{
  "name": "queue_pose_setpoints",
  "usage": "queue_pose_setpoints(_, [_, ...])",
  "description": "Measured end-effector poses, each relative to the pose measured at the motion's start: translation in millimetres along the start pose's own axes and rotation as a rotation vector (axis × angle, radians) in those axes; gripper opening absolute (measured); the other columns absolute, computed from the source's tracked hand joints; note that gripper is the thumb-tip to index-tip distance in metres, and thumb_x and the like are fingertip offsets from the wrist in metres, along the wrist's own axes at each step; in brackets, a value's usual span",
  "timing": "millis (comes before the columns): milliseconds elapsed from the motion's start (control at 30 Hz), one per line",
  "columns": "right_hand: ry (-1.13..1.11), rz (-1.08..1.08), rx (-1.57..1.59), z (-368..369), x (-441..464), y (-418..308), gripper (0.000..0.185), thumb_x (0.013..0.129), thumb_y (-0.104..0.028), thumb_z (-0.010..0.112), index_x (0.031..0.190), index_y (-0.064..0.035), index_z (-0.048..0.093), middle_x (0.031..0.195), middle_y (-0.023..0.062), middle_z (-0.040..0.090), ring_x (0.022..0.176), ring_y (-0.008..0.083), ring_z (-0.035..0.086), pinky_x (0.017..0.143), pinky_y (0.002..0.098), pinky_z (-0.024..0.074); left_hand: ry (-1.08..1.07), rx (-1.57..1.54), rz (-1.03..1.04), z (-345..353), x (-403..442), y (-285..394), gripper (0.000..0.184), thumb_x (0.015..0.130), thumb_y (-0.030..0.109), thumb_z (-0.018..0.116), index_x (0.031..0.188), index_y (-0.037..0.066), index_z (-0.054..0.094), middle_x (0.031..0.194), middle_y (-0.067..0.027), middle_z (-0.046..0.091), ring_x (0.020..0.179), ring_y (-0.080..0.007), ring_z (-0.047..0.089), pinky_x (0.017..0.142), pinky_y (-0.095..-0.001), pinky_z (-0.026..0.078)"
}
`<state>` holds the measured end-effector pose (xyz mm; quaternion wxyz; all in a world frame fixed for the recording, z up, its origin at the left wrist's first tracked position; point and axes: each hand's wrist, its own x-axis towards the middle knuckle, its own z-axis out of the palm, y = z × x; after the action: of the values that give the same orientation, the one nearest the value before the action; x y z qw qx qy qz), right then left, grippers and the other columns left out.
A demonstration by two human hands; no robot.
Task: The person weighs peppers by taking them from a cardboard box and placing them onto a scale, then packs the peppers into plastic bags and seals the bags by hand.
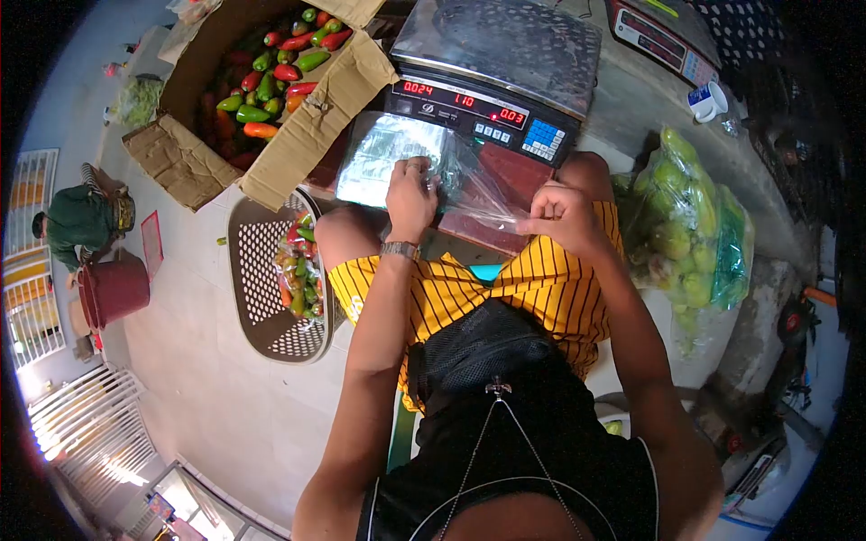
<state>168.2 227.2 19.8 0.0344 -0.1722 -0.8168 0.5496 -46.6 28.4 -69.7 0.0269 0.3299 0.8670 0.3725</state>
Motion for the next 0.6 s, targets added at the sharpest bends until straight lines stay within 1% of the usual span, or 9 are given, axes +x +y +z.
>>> queue_pose_setpoints(33, [-0.020,0.038,0.025,0,0,1,0.017,0.081,-0.003,0.084,0.078,-0.0019,0.068,0.077,-0.0016,0.060,0.067,0.0038,0.052,0.059,0.0218,0.0396,-0.002,0.007,0.000,0,0,0,0.028,0.085,0.011,0.075,0.112,0.007,0.067,0.109,-0.0158,0.064,0.097,-0.0388,0.064,0.083,-0.0463,0.053])
queue_pose_setpoints(133, [-0.048,0.114,0.190,3,2,9,0.020,0.088,-0.009,0.081,0.077,-0.0012,0.066,0.076,-0.0019,0.061,0.066,0.0044,0.052,0.060,0.0223,0.0396,-0.009,0.020,-0.005,-1,0,2,0.029,0.085,0.011,0.076,0.112,0.006,0.067,0.109,-0.0160,0.064,0.097,-0.0386,0.064,0.082,-0.0462,0.053])
queue_pose_setpoints(233, [0.013,0.077,0.145,3,7,8,0.022,0.095,-0.017,0.074,0.082,0.0000,0.068,0.076,-0.0014,0.061,0.067,0.0052,0.053,0.062,0.0239,0.0416,-0.010,0.015,-0.014,-2,1,2,0.029,0.085,0.011,0.076,0.112,0.006,0.066,0.109,-0.0163,0.064,0.097,-0.0386,0.064,0.082,-0.0462,0.053])
queue_pose_setpoints(333, [-0.003,0.059,0.036,4,8,-8,0.028,0.097,-0.027,0.069,0.086,-0.0010,0.072,0.077,0.0044,0.068,0.071,0.0132,0.063,0.065,0.0298,0.0482,-0.001,0.001,-0.006,-2,-1,2,0.030,0.085,0.012,0.076,0.112,0.006,0.066,0.109,-0.0164,0.064,0.097,-0.0389,0.064,0.082,-0.0462,0.052])
queue_pose_setpoints(433, [-0.041,0.055,0.049,8,10,4,0.023,0.095,-0.024,0.070,0.090,-0.0011,0.073,0.081,0.0058,0.069,0.075,0.0141,0.065,0.069,0.0292,0.0499,0.003,-0.006,-0.013,-2,-1,3,0.030,0.085,0.012,0.076,0.112,0.007,0.066,0.109,-0.0165,0.064,0.097,-0.0391,0.064,0.082,-0.0463,0.052])
queue_pose_setpoints(533, [0.022,0.094,-0.050,9,8,-5,0.022,0.092,-0.025,0.075,0.088,-0.0028,0.073,0.086,0.0082,0.071,0.077,0.0183,0.066,0.072,0.0321,0.0511,-0.002,-0.006,-0.024,-2,0,3,0.030,0.085,0.011,0.076,0.112,0.007,0.066,0.109,-0.0168,0.063,0.097,-0.0395,0.064,0.082,-0.0465,0.052])
queue_pose_setpoints(600, [-0.052,0.046,-0.203,7,4,-22,0.024,0.087,-0.026,0.078,0.086,-0.0034,0.072,0.088,0.0101,0.069,0.079,0.0222,0.067,0.072,0.0352,0.0515,-0.006,-0.009,-0.026,-1,-1,2,0.029,0.085,0.011,0.076,0.112,0.008,0.066,0.109,-0.0168,0.063,0.097,-0.0396,0.064,0.082,-0.0468,0.052])
